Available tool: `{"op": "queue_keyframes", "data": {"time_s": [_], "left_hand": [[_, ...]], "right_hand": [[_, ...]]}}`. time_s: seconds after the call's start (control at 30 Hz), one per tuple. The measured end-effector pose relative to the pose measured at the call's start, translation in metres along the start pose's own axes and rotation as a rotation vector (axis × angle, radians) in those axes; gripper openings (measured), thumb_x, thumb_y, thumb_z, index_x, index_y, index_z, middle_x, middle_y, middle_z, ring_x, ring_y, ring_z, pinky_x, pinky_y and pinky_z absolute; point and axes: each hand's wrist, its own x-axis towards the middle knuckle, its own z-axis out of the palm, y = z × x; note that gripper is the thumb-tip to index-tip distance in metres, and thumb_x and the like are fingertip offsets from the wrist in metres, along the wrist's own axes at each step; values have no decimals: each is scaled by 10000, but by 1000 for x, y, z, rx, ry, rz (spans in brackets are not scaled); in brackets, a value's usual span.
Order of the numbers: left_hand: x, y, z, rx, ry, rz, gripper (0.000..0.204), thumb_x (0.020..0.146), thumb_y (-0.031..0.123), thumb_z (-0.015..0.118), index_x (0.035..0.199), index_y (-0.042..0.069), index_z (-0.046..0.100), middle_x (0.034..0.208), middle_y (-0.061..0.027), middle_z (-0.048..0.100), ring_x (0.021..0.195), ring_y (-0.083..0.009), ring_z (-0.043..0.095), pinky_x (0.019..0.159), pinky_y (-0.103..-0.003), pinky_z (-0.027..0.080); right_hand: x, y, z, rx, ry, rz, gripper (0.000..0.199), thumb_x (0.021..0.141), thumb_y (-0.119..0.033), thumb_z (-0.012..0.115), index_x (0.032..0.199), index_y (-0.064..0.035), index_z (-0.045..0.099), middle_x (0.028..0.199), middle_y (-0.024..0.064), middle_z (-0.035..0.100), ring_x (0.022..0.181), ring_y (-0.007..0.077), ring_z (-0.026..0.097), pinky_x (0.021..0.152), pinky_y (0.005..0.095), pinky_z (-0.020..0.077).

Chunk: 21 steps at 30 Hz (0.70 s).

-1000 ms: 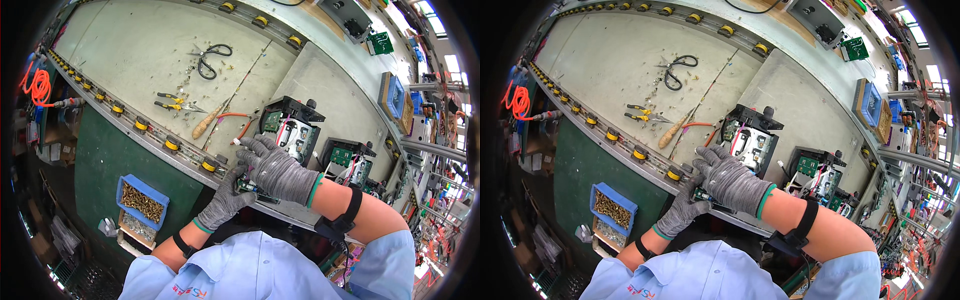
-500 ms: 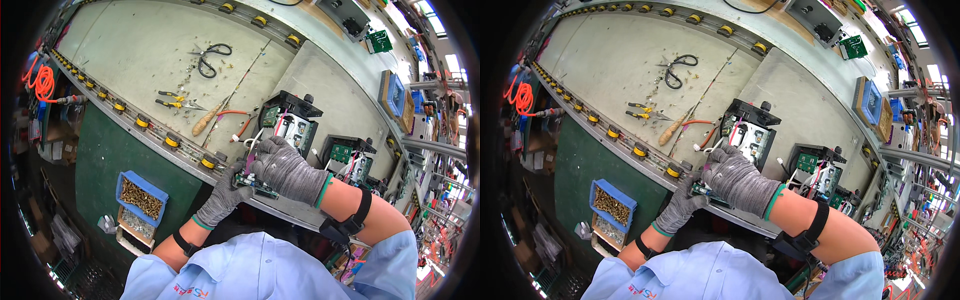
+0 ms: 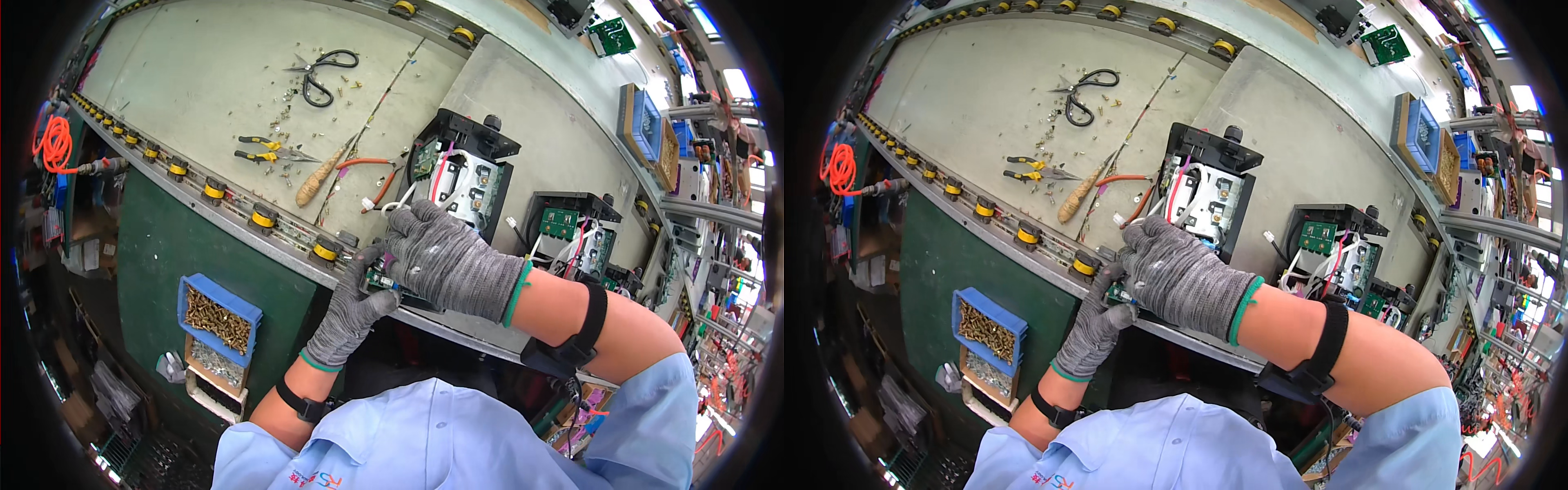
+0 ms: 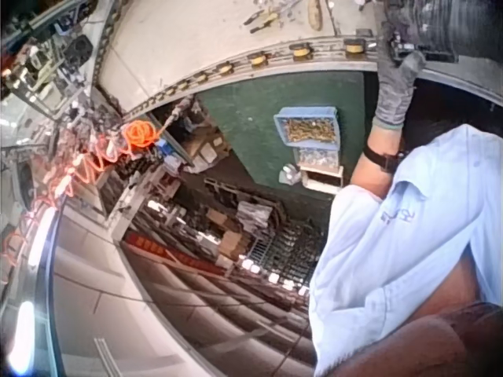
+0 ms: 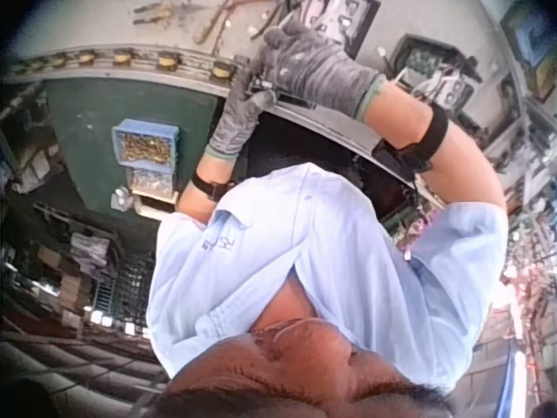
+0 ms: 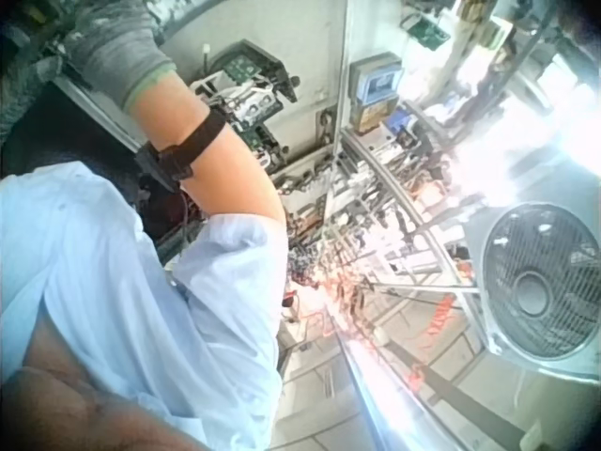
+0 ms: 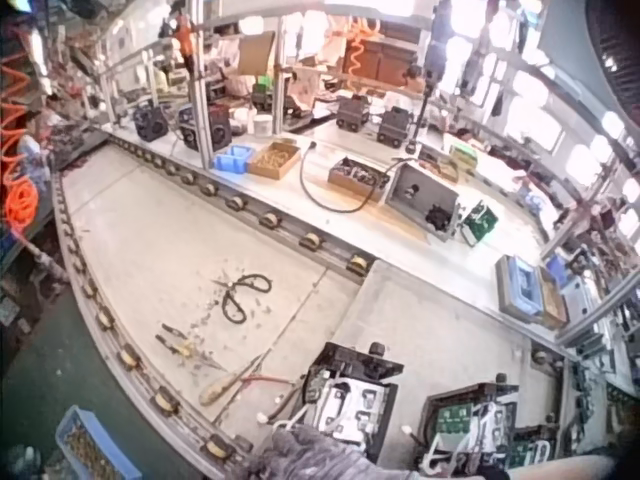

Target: Assembling and inspecting internal components of portable welding machines on an assembly line.

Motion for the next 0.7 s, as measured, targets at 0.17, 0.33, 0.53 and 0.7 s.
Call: {"op": "queue_keyframes", "data": {"time_s": [0.17,0.33,0.53,0.7], "left_hand": [[5,-7,-1,-2,-15,42,899,812,313,832,1551,26,408,1380,-100,534,1271,-203,528,1094,-353,457],[2,-7,0,-29,3,37,957,805,360,869,1553,-3,395,1422,-124,518,1309,-219,517,1118,-361,445],[1,-8,1,-38,5,36,934,808,319,846,1560,3,392,1433,-123,517,1309,-222,518,1121,-363,443],[1,-9,-2,-13,-19,33,886,803,284,822,1543,19,414,1398,-103,532,1287,-212,526,1116,-363,444]], "right_hand": [[3,-2,-15,207,-153,92,193,813,-232,746,993,-163,741,902,67,703,960,287,722,823,441,581],[15,-5,-27,181,-394,177,229,834,-193,737,1057,-160,779,841,100,711,877,316,750,754,454,593],[9,-12,-8,29,-274,97,202,835,-194,716,1014,-118,771,818,87,701,854,284,741,738,453,570],[5,-12,1,197,-138,220,147,834,-195,708,962,-123,711,861,79,699,890,291,720,808,457,552]]}}
